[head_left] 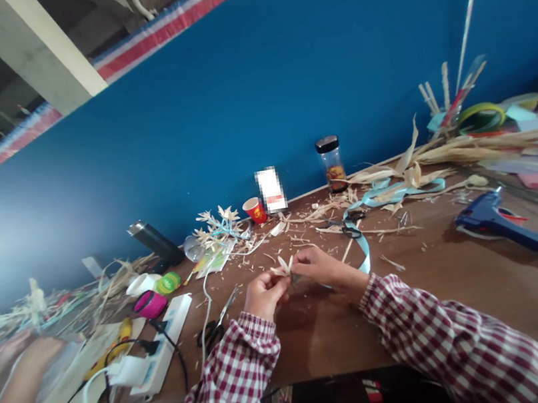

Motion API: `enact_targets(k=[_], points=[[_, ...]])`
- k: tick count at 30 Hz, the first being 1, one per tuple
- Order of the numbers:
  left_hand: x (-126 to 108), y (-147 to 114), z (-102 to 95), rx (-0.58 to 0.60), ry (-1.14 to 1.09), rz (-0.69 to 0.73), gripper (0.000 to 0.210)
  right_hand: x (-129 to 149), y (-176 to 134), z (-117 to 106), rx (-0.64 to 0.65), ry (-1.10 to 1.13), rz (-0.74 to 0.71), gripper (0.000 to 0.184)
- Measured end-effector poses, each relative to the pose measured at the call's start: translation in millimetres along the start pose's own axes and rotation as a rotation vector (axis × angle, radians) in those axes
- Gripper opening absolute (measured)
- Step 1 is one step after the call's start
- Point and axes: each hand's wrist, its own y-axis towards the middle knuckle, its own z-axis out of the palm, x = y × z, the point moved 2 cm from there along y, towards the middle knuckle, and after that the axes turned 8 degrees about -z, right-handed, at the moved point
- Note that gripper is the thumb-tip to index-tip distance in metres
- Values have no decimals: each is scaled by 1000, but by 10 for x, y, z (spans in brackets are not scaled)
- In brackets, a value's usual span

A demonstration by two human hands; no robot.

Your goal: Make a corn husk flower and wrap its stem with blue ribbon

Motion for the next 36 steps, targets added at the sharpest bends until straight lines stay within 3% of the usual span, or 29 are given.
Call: enact_targets(k=[6, 15, 21, 26, 36], points=[[-39, 3, 5, -35, -175, -79, 20, 10, -16, 17, -19, 46, 23, 22], [11, 79, -51, -36, -252, -27, 18, 1, -32, 37, 82, 22, 58, 18], [5, 52, -62, -45, -158, -22, 13, -44, -26, 56, 96, 8, 64, 18], [10, 24, -83, -103, -107, -9, 21, -10, -38, 46, 98, -5, 47, 14], [34, 73, -123, -157, 51, 208, 13, 22, -67, 105, 94, 3, 56, 11]])
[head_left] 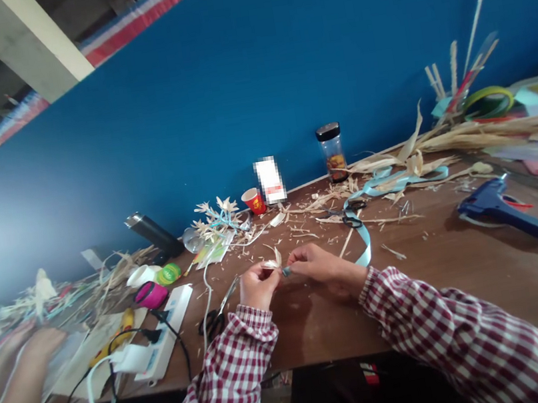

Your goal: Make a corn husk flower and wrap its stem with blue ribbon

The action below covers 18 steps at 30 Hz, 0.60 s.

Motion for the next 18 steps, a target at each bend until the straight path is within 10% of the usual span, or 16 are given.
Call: enact_targets(k=[18], points=[[2, -26, 6, 34, -10, 13, 17, 60, -8, 11, -17, -17, 9, 11]])
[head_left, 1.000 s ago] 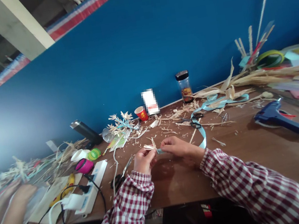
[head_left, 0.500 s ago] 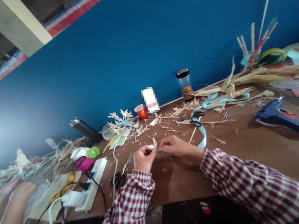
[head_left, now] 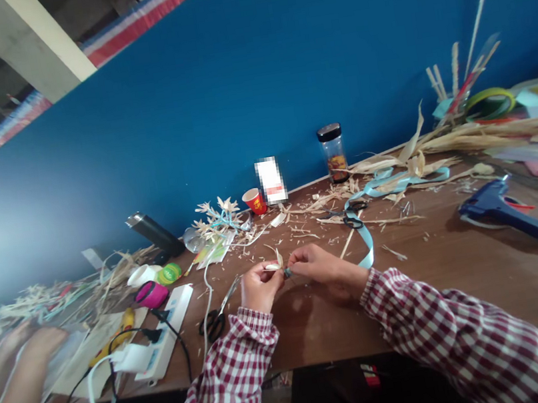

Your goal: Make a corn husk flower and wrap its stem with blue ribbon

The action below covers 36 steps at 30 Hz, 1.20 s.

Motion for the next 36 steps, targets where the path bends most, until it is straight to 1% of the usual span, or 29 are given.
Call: enact_targets(k=[3, 7, 12, 16, 23, 24, 26, 28, 29, 30, 31, 33, 34, 35, 36], points=[[-6, 0, 2, -25, 47, 42, 18, -17, -3, -9, -17, -32, -13, 12], [-15, 4, 15, -69, 174, 154, 17, -51, -7, -13, -51, -102, -16, 16], [-66, 5, 60, -109, 257, 237, 14, -81, -1, -7, -97, -88, 16, 15], [-144, 1, 95, -139, 270, 246, 15, -100, -5, 21, -143, -40, 18, 16], [-213, 14, 142, -160, 195, 257, 17, -118, -12, 53, -228, 65, 29, 16], [-219, 12, 146, -160, 183, 260, 16, -113, -13, 44, -227, 73, 32, 16], [-227, 6, 146, -157, 156, 251, 16, -98, -10, 18, -182, 101, 37, 16], [-226, 2, 130, -146, 123, 208, 16, -77, 0, -27, -123, 124, 29, 17], [-220, 4, 117, -136, 102, 171, 16, -63, 6, -58, -118, 123, 13, 17], [-212, 9, 100, -130, 75, 123, 17, -47, 10, -98, -157, 100, -11, 18], [-203, 18, 80, -130, 45, 69, 17, -28, 10, -145, -250, 46, -44, 19], [-187, 40, 37, -151, -23, -35, 15, 20, -18, -227, -523, -131, -135, 18], [-184, 52, 18, -170, -60, -75, 13, 44, -44, -241, -638, -225, -182, 17], [-186, 64, 4, -189, -93, -103, 12, 60, -71, -230, -702, -301, -219, 16], [-191, 73, -5, -204, -118, -118, 11, 64, -93, -194, -691, -346, -244, 17]])
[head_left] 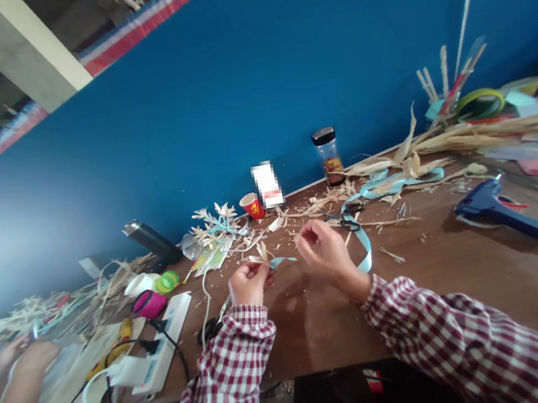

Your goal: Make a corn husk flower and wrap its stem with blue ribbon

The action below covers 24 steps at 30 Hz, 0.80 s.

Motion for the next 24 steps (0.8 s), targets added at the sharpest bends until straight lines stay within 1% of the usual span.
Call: enact_targets(k=[1, 2, 3, 4, 6, 10, 12, 14, 19, 24], points=[[-8, 6, 0, -9, -18, -5, 11, 16, -47, 33, 70, 3, -24, 20], [-16, 7, 6, -12, -30, -2, 12, 25, -102, 80, 168, 31, -31, 23], [-23, 4, 16, -14, -37, 11, 13, 30, -160, 134, 264, 70, -26, 23], [-26, -2, 29, -14, -39, 31, 14, 30, -213, 185, 331, 118, -10, 21], [-20, -19, 62, -8, -33, 87, 15, 15, -288, 275, 391, 253, 57, 18], [15, -39, 129, 22, 10, 201, 18, -30, -311, 373, 386, 598, 288, 23], [26, -46, 152, 17, 46, 233, 19, -40, -296, 380, 364, 709, 393, 24], [26, -57, 171, -3, 85, 246, 19, -37, -283, 375, 336, 772, 466, 26], [12, -109, 218, -53, 72, 272, 18, -25, -291, 383, 265, 864, 542, 30], [25, -146, 271, -48, -4, 251, 16, -63, -319, 412, 224, 916, 588, 30]])
